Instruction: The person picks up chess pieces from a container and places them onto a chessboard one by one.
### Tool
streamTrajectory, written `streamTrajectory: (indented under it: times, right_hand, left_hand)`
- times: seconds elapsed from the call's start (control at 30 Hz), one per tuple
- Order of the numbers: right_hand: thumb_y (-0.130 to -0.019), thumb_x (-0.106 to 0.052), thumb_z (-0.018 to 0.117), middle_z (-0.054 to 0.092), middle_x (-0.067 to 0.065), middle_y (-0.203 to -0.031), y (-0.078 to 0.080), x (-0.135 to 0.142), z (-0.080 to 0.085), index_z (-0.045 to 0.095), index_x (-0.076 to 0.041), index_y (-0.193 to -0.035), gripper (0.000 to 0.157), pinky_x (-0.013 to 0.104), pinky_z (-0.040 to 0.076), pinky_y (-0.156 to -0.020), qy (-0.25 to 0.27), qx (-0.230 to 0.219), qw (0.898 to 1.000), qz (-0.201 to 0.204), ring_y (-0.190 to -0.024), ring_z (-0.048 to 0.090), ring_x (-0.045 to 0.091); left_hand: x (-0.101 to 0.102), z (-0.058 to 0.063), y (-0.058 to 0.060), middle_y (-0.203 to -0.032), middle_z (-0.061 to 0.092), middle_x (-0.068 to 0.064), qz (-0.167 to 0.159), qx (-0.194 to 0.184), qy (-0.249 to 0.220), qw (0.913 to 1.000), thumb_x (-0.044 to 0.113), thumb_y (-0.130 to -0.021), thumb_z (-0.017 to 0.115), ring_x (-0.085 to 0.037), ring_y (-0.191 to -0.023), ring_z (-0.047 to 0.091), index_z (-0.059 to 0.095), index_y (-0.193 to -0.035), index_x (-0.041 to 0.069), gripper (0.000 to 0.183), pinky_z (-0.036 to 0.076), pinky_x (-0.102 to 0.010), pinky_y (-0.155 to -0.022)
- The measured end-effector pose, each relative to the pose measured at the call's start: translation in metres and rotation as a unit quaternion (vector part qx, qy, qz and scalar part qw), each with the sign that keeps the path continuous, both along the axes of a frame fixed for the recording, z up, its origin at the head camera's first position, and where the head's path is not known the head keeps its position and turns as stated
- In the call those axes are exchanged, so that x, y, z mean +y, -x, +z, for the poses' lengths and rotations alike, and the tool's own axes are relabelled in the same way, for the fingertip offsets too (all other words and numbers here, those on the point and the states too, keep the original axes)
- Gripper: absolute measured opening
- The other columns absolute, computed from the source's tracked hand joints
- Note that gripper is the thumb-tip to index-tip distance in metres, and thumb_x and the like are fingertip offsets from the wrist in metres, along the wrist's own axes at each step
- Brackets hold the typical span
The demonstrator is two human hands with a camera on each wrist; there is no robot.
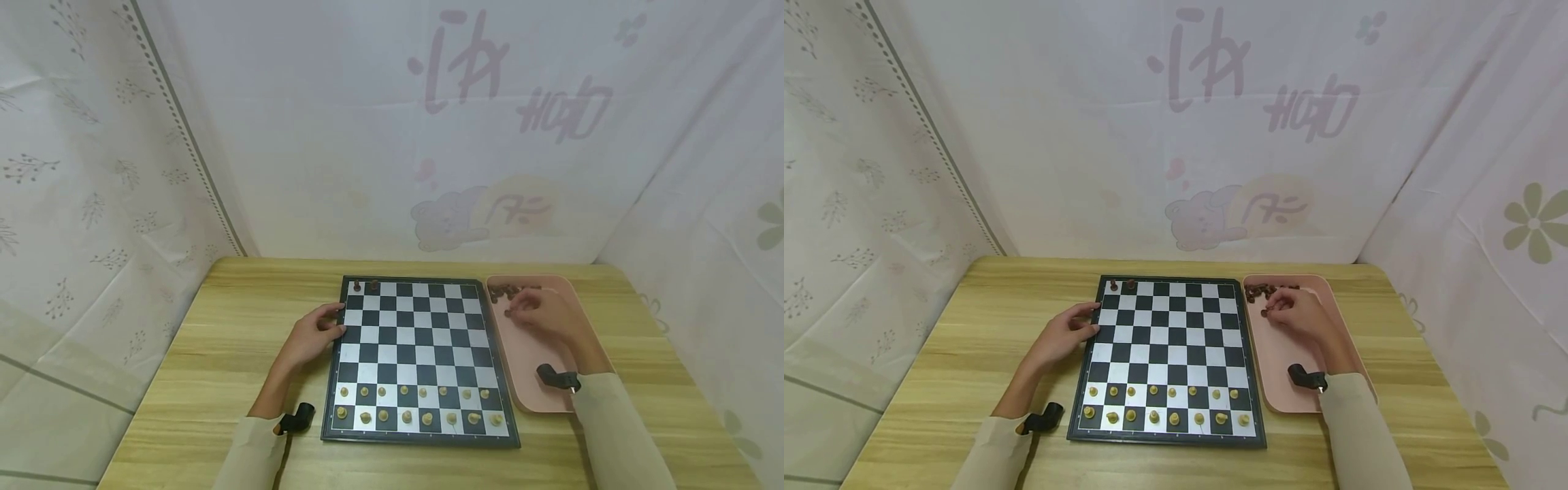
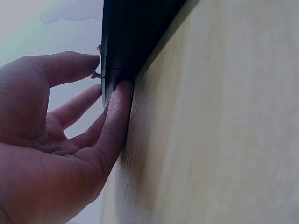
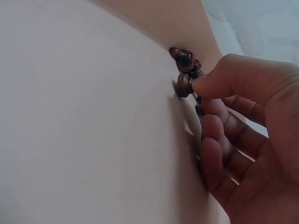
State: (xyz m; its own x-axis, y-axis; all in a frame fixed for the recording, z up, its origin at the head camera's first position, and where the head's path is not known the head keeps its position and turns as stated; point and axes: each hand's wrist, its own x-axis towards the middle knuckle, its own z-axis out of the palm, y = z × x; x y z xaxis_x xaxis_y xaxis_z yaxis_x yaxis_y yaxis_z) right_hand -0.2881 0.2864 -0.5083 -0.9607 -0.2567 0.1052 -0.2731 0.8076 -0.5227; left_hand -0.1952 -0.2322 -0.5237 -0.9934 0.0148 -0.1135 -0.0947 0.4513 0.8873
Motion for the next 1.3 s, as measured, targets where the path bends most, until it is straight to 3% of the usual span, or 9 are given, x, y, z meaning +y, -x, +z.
streamTrajectory:
  times: [0.33, 0.63, 0.8, 1.0, 1.13, 1.3]
  right_hand:
    - [-0.093, -0.011, 0.084, 0.081, -0.006, -0.095, -0.001, -0.003, -0.005, 0.086, -0.02, -0.096, 0.01, 0.032, 0.043, -0.088, 0.001, -0.031, 1.0, 0.004, -0.102, 0.065, 0.026]
    - [-0.093, -0.017, 0.087, 0.079, -0.005, -0.097, -0.002, -0.006, -0.007, 0.085, -0.021, -0.1, 0.007, 0.042, 0.048, -0.091, -0.015, -0.018, 1.0, 0.01, -0.101, 0.066, 0.026]
    - [-0.09, -0.022, 0.09, 0.08, -0.003, -0.105, 0.0, -0.006, -0.006, 0.085, -0.028, -0.092, 0.008, 0.043, 0.042, -0.095, -0.029, 0.017, 0.999, 0.002, -0.107, 0.064, 0.026]
    - [-0.086, -0.029, 0.091, 0.08, -0.013, -0.101, 0.007, -0.008, 0.002, 0.084, -0.038, -0.088, 0.012, 0.042, 0.045, -0.085, -0.068, 0.1, 0.992, 0.021, -0.095, 0.066, 0.02]
    - [-0.092, -0.038, 0.088, 0.079, -0.02, -0.097, 0.008, -0.014, 0.012, 0.085, -0.039, -0.097, 0.006, 0.04, 0.046, -0.079, -0.067, 0.091, 0.993, 0.027, -0.087, 0.065, 0.017]
    - [-0.094, -0.053, 0.085, 0.078, -0.02, -0.097, 0.006, -0.027, 0.028, 0.084, -0.039, -0.108, 0.02, 0.041, 0.048, -0.081, -0.082, 0.056, 0.995, 0.023, -0.089, 0.067, 0.014]
  left_hand:
    - [0.0, 0.002, -0.001, -0.144, 0.068, -0.018, -0.002, 0.002, 0.002, 1.0, 0.014, -0.104, 0.073, -0.029, -0.11, 0.072, 0.065, -0.153, 0.011, 0.05, 0.057, -0.042, -0.085]
    - [0.001, 0.003, -0.001, -0.145, 0.067, -0.018, 0.002, -0.002, 0.0, 1.0, 0.014, -0.104, 0.073, -0.03, -0.111, 0.072, 0.065, -0.153, 0.011, 0.05, 0.057, -0.044, -0.087]
    - [0.0, 0.002, -0.001, -0.145, 0.067, -0.018, 0.001, -0.001, 0.0, 1.0, 0.014, -0.104, 0.073, -0.029, -0.11, 0.071, 0.065, -0.153, 0.011, 0.05, 0.057, -0.043, -0.086]
    - [0.0, 0.002, -0.001, -0.145, 0.067, -0.018, 0.0, -0.001, -0.001, 1.0, 0.014, -0.104, 0.074, -0.029, -0.111, 0.072, 0.065, -0.153, 0.011, 0.05, 0.057, -0.044, -0.087]
    - [0.0, 0.002, -0.001, -0.145, 0.067, -0.018, -0.001, -0.001, -0.004, 1.0, 0.014, -0.104, 0.074, -0.03, -0.111, 0.072, 0.065, -0.153, 0.011, 0.05, 0.057, -0.043, -0.087]
    - [0.0, 0.002, 0.0, -0.144, 0.067, -0.018, -0.003, 0.001, -0.007, 1.0, 0.013, -0.103, 0.074, -0.029, -0.109, 0.072, 0.065, -0.153, 0.011, 0.05, 0.056, -0.041, -0.084]
